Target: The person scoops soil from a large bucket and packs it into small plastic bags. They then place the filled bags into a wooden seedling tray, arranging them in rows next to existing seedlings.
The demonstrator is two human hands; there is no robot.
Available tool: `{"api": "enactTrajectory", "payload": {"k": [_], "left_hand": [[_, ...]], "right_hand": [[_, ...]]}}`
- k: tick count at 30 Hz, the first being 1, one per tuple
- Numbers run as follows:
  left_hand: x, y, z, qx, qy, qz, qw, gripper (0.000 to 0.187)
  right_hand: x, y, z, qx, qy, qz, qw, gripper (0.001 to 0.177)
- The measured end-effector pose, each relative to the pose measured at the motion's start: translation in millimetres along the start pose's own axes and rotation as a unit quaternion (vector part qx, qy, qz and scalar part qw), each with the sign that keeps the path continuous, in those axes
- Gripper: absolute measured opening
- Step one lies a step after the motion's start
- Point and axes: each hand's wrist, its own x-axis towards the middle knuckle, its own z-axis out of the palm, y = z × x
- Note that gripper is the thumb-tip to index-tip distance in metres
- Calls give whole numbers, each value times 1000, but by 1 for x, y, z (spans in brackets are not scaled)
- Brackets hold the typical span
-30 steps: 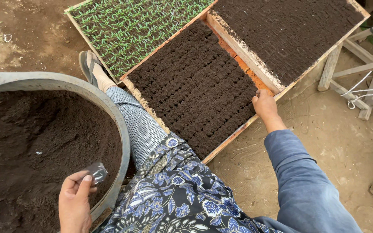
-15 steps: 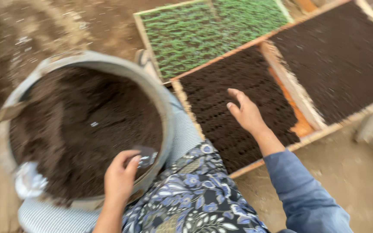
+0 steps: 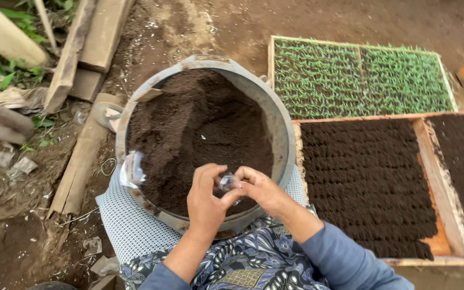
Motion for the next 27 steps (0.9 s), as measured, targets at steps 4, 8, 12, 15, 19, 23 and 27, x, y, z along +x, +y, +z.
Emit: {"api": "enactTrajectory", "payload": {"k": [4, 8, 12, 15, 19, 23, 27], "left_hand": [[15, -10, -14, -6, 10, 121, 993, 35], [26, -21, -32, -118, -107, -112, 981, 19], [37, -38, -42, -129, -55, -326, 935, 17], [39, -45, -50, -178, 14, -331, 926, 11], [41, -37, -62, -185, 34, -345, 920, 9], [40, -40, -62, -106, -27, -334, 936, 13], [31, -53, -54, -25, -162, -269, 949, 20]], "right_hand": [[5, -23, 21, 21, 31, -18, 999, 6], [23, -43, 21, -239, 35, -70, 968, 11], [62, -26, 20, -533, -59, -290, 793, 20], [128, 23, -22, -572, 12, -262, 777, 32], [153, 69, -16, -437, 230, -31, 869, 41], [145, 47, 55, 12, 305, 120, 945, 50], [140, 25, 60, 340, 197, 181, 902, 56]]}}
